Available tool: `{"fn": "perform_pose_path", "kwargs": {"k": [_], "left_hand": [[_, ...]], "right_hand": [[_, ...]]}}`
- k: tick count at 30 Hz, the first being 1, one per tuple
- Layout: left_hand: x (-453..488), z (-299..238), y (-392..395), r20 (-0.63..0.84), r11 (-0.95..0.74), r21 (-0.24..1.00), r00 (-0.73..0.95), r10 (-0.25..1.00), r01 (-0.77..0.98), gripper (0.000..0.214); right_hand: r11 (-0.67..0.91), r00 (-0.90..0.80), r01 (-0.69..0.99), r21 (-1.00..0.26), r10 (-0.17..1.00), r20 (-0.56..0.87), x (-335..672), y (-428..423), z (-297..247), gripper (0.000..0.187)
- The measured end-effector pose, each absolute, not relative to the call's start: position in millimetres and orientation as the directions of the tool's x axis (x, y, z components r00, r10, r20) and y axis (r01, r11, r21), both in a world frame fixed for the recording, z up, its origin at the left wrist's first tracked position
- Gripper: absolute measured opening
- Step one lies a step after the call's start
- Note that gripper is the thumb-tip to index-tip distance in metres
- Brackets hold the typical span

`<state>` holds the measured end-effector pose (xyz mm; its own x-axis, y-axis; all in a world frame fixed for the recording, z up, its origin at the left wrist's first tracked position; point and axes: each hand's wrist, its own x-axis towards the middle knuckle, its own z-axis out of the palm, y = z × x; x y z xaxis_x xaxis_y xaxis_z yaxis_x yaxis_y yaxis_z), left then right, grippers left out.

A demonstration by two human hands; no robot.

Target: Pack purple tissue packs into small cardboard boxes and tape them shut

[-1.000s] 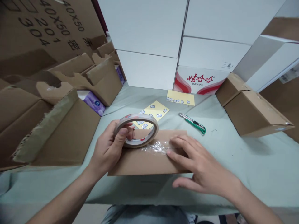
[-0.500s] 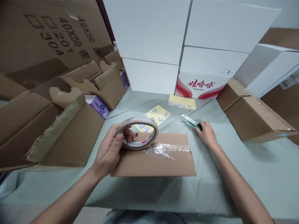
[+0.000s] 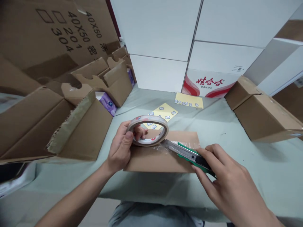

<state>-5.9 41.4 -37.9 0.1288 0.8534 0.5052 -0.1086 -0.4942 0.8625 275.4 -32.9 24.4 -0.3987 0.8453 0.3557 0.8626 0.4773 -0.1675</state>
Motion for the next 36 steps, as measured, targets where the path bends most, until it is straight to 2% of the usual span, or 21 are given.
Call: {"fn": "perform_pose_path", "kwargs": {"k": [5,8,11,14,16,18,22,26,28,30,31,33,34,36], "left_hand": [[-2,-37,41,0.521,-0.506,0.851,0.102,0.848,-0.139,0.031],[-2,-33,42,0.460,-0.431,0.850,0.029,0.887,-0.302,0.032],[-8,-25,52,0.301,-0.341,0.767,-0.164,0.939,-0.543,0.026],[-16,-14,66,0.058,-0.267,0.676,-0.311,0.949,-0.687,0.023],[-19,-5,73,-0.046,-0.191,0.674,-0.299,0.953,-0.714,0.032],[-16,5,74,-0.069,-0.138,0.690,-0.254,0.965,-0.710,0.036],[-4,23,68,-0.041,-0.068,0.740,-0.146,0.988,-0.669,0.036],[6,35,64,-0.007,-0.030,0.768,-0.054,0.999,-0.639,0.035],[9,38,63,0.032,-0.028,0.768,-0.007,0.999,-0.640,0.033],[13,40,62,0.079,-0.031,0.762,0.045,0.996,-0.647,0.031],[15,40,61,0.098,-0.030,0.757,0.068,0.993,-0.653,0.030],[19,40,59,0.118,-0.019,0.742,0.103,0.988,-0.670,0.030],[21,40,58,0.121,-0.011,0.735,0.114,0.986,-0.678,0.031],[24,39,57,0.111,0.012,0.727,0.135,0.985,-0.687,0.031]], "right_hand": [[0.498,-0.429,0.857,-0.133,0.833,0.350,260,-34,23,0.022],[0.484,-0.410,0.861,-0.158,0.843,0.347,253,-35,24,0.021],[0.409,-0.310,0.887,-0.212,0.870,0.383,264,-14,23,0.024],[0.218,-0.103,0.931,-0.292,0.926,0.362,293,35,5,0.033],[0.067,0.034,0.948,-0.311,0.950,0.311,315,73,-19,0.036],[0.014,0.073,0.952,-0.305,0.959,0.272,330,104,-49,0.033],[0.005,0.062,0.950,-0.313,0.977,0.202,342,129,-95,0.028],[0.063,0.037,0.928,-0.368,0.966,0.257,342,115,-76,0.043],[0.145,-0.014,0.902,-0.407,0.951,0.308,335,96,-43,0.050],[0.308,-0.170,0.845,-0.437,0.930,0.327,319,72,-9,0.044],[0.462,-0.351,0.765,-0.449,0.883,0.310,308,60,5,0.041],[0.634,-0.619,0.651,-0.417,0.762,0.193,281,41,24,0.045],[0.685,-0.690,0.619,-0.385,0.708,0.151,268,35,27,0.051],[0.720,-0.733,0.624,-0.304,0.674,0.093,245,29,27,0.067]]}}
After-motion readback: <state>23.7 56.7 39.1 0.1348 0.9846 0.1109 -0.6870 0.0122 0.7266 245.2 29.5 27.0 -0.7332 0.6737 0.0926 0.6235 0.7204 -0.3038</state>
